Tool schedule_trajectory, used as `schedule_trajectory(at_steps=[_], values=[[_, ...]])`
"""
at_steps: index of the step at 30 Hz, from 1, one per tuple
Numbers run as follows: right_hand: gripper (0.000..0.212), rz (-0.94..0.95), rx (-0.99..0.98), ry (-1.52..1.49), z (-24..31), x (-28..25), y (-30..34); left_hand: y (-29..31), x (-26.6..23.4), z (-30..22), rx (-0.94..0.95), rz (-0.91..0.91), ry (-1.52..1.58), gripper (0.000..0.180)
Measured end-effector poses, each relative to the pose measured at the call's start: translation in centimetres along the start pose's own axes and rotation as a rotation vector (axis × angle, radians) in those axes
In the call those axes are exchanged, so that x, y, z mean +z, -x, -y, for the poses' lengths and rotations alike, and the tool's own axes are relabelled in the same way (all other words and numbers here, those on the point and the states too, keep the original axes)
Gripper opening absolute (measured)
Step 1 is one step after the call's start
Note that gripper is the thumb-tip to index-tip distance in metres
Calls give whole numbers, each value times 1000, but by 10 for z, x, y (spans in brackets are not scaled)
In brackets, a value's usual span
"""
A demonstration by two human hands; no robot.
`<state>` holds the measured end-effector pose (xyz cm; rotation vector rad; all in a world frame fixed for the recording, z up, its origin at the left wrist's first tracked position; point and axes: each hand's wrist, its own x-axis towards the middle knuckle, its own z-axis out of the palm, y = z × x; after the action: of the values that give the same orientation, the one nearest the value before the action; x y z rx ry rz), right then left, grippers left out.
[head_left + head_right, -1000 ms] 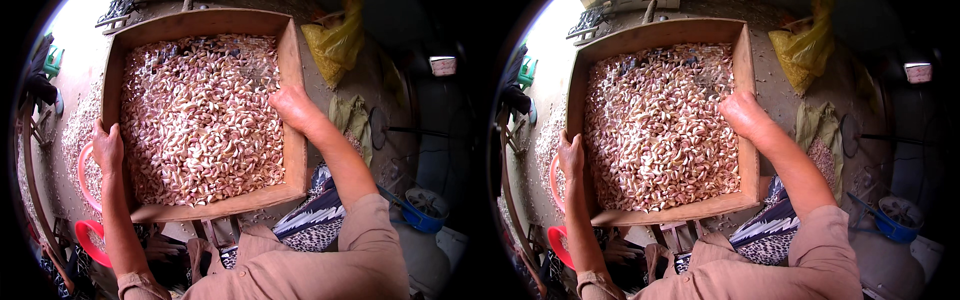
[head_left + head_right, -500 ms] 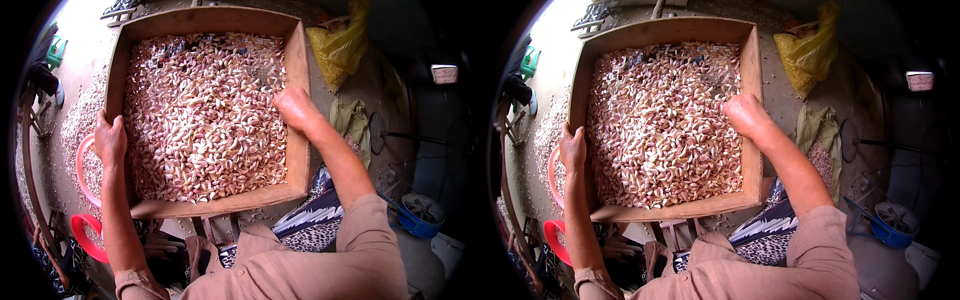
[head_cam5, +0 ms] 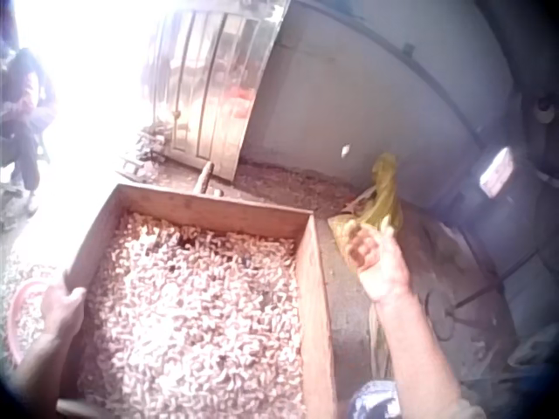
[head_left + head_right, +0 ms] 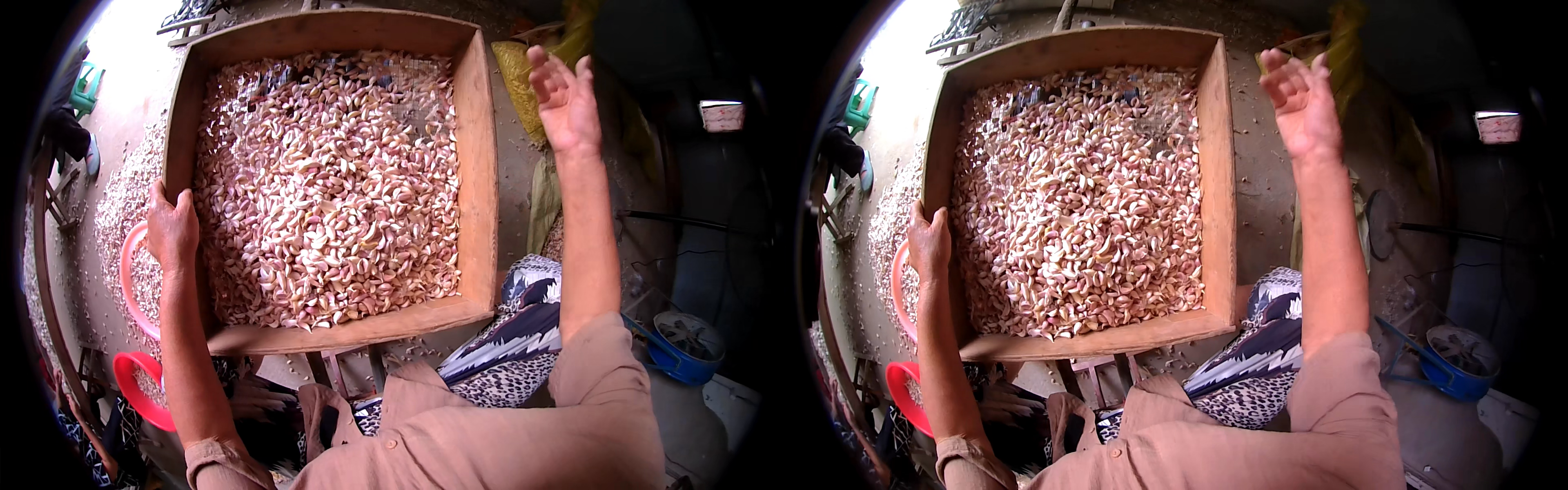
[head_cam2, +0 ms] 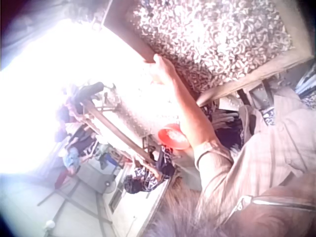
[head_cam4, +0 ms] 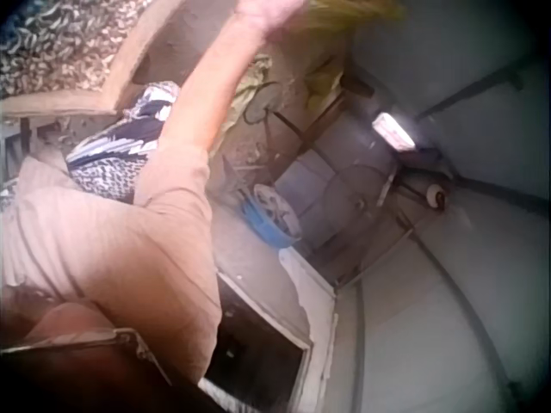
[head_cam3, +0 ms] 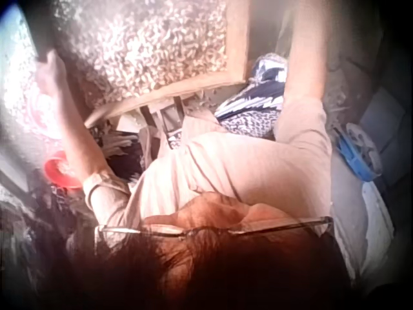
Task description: The person sorts garlic cloves from a wooden tray into plastic bowls by hand.
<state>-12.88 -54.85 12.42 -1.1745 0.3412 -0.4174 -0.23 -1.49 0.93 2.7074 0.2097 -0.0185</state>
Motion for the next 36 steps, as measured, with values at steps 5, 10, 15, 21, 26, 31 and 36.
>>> schedule_trajectory(at_steps=[5,10,15,21,26,31,36], values=[[12,435,-98,1065,-46,35,52,-1,-2,5,20,-29,16,56],[8,846,-338,2024,-80,38,85,-3,1,5,21,-21,16,55],[13,914,-405,2118,-97,35,93,-2,-1,5,11,-10,7,52],[13,891,-443,2060,-103,30,94,-1,0,5,30,-38,28,50],[7,886,-413,2021,-104,28,93,0,1,3,24,-35,2,50],[9,880,-232,1812,-91,40,90,-4,4,10,46,-52,28,52],[7,576,-65,819,-59,32,56,-4,3,10,37,-54,44,52]])
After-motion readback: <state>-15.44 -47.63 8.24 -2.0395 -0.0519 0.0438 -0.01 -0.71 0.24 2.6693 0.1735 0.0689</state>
